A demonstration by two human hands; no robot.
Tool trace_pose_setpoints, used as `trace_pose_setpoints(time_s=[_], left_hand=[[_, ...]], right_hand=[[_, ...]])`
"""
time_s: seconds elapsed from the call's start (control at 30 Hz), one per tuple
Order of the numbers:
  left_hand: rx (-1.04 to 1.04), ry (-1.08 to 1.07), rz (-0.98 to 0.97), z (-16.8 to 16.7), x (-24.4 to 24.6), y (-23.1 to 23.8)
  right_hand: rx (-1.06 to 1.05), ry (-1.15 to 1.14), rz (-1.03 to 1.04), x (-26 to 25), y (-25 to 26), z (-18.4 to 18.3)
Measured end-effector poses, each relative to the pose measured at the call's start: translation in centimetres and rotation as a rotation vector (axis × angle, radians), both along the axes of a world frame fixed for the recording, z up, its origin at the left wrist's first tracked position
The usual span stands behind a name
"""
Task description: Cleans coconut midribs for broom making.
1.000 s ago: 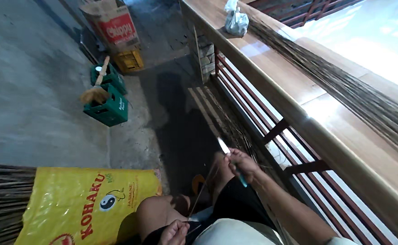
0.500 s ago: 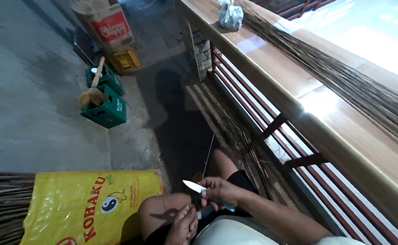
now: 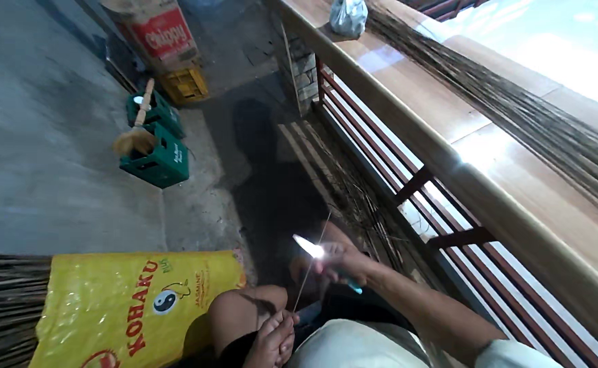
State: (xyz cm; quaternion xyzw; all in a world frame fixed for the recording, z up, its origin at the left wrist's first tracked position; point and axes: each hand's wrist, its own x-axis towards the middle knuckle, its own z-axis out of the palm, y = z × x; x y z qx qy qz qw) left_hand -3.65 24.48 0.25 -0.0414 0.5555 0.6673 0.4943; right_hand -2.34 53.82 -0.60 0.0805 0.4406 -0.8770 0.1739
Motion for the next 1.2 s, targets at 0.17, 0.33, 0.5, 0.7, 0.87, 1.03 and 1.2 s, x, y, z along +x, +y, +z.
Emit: trace_pose_setpoints(time_s=[0.17,0.33,0.5,0.7,0.87,1.03,1.2], left_hand=[[-0.084,0.067,-0.001,0.0,0.4,-2.8],[-0.278,0.217,-0.081,-0.3,-0.1,-3.3],[-0.321,0.448,-0.282,1.8,-1.6,1.2],[-0.416,0.835,-0.712,5.3,-4.5,4.3],[-0.644,1.052,-0.916,6.3,-7.1,5.1],[-0.770,1.191,-0.678,7.7,-9.1,4.4],[-0.337,1.695,0.278,4.6,-7.2,5.0]], right_hand=[[0.258,-0.235,-0.579,-1.6,6.6,0.1],[0.568,0.034,-0.694,0.7,6.6,0.2],[1.199,0.809,-0.142,2.7,1.7,1.2],[1.259,0.629,0.015,4.2,3.8,-1.2],[1.353,0.433,-0.302,6.1,8.5,-1.6],[1.256,0.163,-0.478,9.0,10.6,-3.8],[0.844,-0.039,-0.632,9.1,7.4,-4.6]])
